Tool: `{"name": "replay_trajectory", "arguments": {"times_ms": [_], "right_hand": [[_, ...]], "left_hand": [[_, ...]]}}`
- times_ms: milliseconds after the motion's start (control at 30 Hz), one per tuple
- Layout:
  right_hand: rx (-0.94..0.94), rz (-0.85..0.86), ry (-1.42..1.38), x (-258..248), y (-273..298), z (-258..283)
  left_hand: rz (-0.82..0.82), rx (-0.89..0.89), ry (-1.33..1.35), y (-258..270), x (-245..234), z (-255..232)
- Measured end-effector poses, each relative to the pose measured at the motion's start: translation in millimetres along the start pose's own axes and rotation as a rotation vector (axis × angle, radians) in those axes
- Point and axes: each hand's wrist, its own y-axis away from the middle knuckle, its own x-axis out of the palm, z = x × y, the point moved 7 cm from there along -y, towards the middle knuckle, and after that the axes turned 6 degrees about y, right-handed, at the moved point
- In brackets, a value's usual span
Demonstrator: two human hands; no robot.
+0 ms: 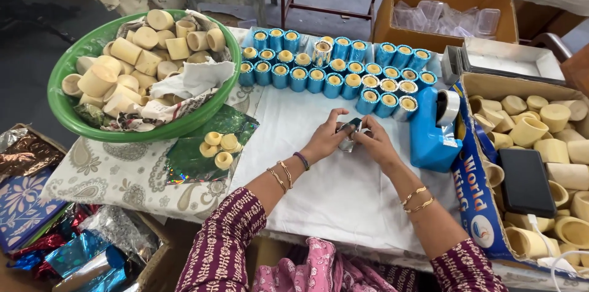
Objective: The person is wrapping small pots with decorative foil and arranging them in a blue tray.
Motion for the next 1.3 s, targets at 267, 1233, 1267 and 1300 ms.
{"name": "replay_trajectory", "arguments": {"times_ms": [267, 1233, 1267, 1300], "right_hand": [[-0.002, -0.011, 0.024, 1, 8, 5], [-0.198, -0.099, 0.112, -6, 16, 20], [-0.16, -0.097, 0.115, -6, 15, 19], [-0.121, -0.096, 0.118, -7, 14, 17]], "left_hand": [[0.145, -0.115, 0.345, -12, -16, 32], [-0.037, 0.042, 0.173, -1, -20, -8], [-0.066, 0.074, 0.105, 1, -21, -15], [-0.095, 0.105, 0.036, 2, -22, -23]]}}
